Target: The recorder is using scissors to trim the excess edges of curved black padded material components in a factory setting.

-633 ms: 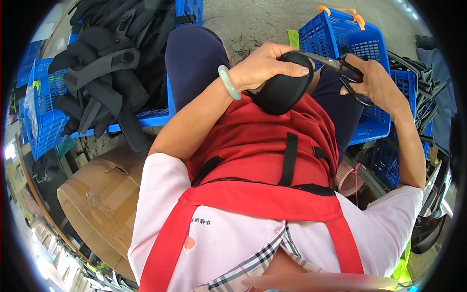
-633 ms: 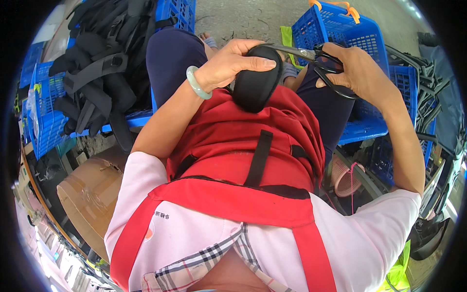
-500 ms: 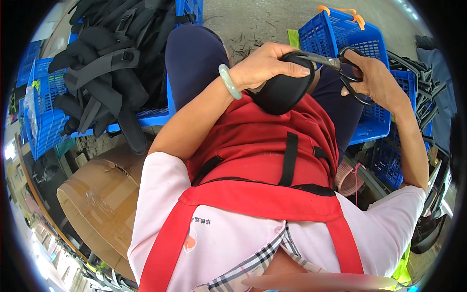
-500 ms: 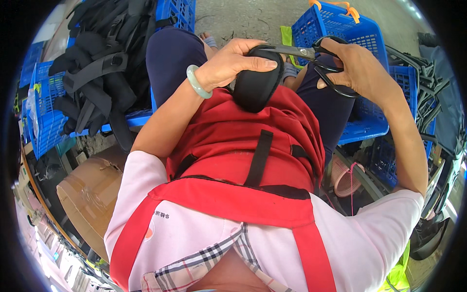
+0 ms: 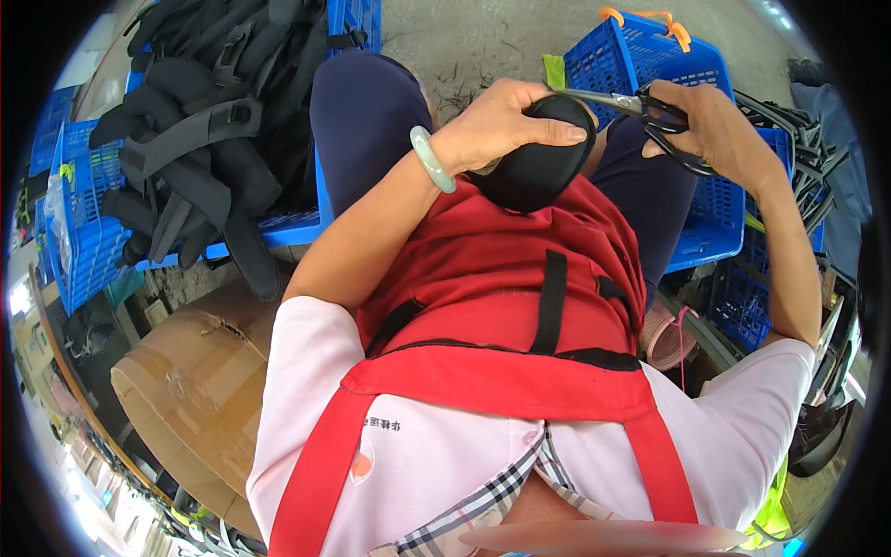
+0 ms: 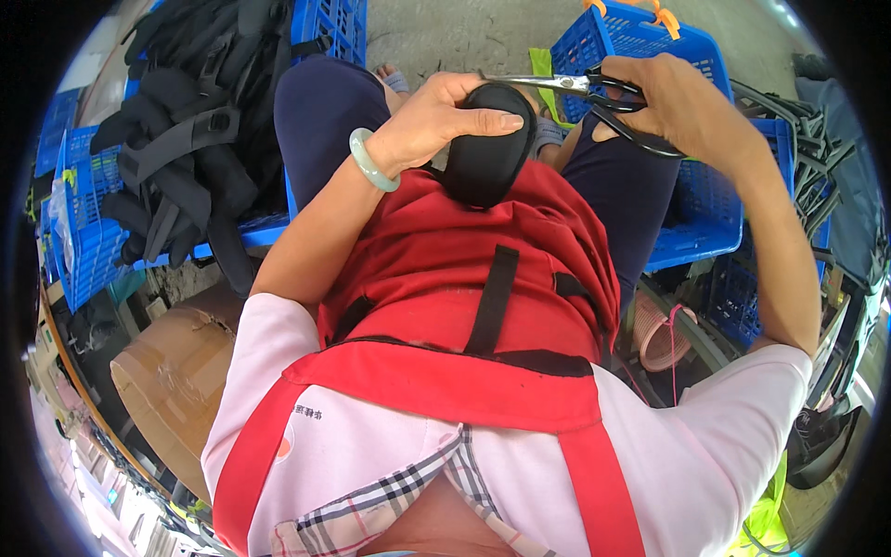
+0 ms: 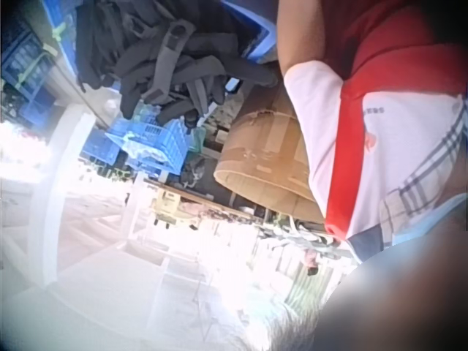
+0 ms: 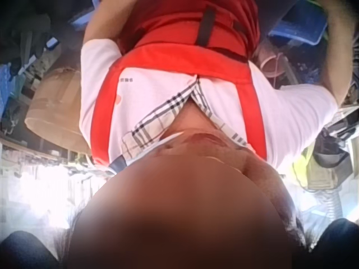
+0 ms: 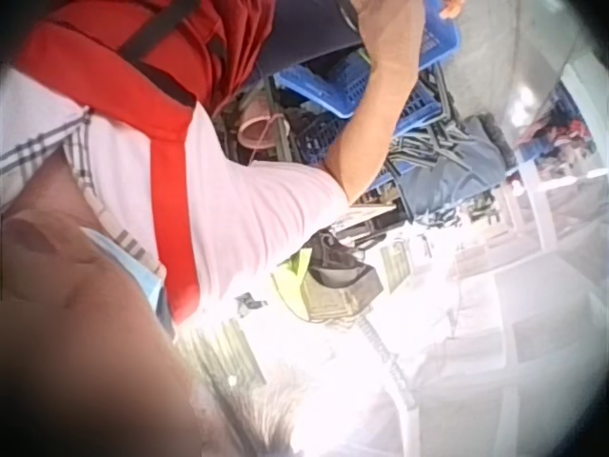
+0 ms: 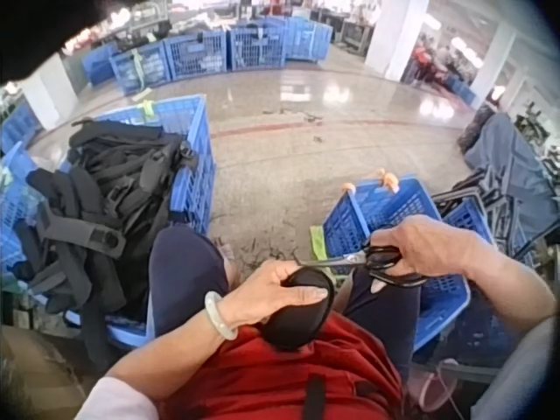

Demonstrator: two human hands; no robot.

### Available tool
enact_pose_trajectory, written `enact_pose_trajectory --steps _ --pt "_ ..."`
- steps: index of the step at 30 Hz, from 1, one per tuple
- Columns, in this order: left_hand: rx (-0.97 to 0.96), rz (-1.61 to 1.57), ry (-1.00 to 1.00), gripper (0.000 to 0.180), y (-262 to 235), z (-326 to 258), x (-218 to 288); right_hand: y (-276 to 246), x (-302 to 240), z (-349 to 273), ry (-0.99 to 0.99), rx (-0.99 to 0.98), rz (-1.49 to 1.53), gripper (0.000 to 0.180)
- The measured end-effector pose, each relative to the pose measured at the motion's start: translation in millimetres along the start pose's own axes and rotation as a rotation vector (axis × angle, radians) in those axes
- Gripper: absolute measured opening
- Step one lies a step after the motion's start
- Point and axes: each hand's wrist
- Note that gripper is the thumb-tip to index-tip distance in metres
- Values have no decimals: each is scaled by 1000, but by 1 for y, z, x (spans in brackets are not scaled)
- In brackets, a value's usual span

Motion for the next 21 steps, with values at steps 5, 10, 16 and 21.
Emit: enact_pose_trajectory --steps 5,10,16,21 --pt "113 -114 114 29 4 11 -12 38 -23 13 193 -77 934 30" --pt "173 -167 263 28 8 20 -15 74 -15 24 5 396 761 22" --pt "328 3 191 14 -19 6 0 22 3 -7 100 1074 1231 10" --pt "191 -83 332 26 14 20 9 51 -55 17 133 964 1462 21"
Point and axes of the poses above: each hand's wrist, its own z-axis towards the middle knuckle, its own y-axis out of the palm, x = y × z, and after that the axes turned 2 degrees about x, right-handed
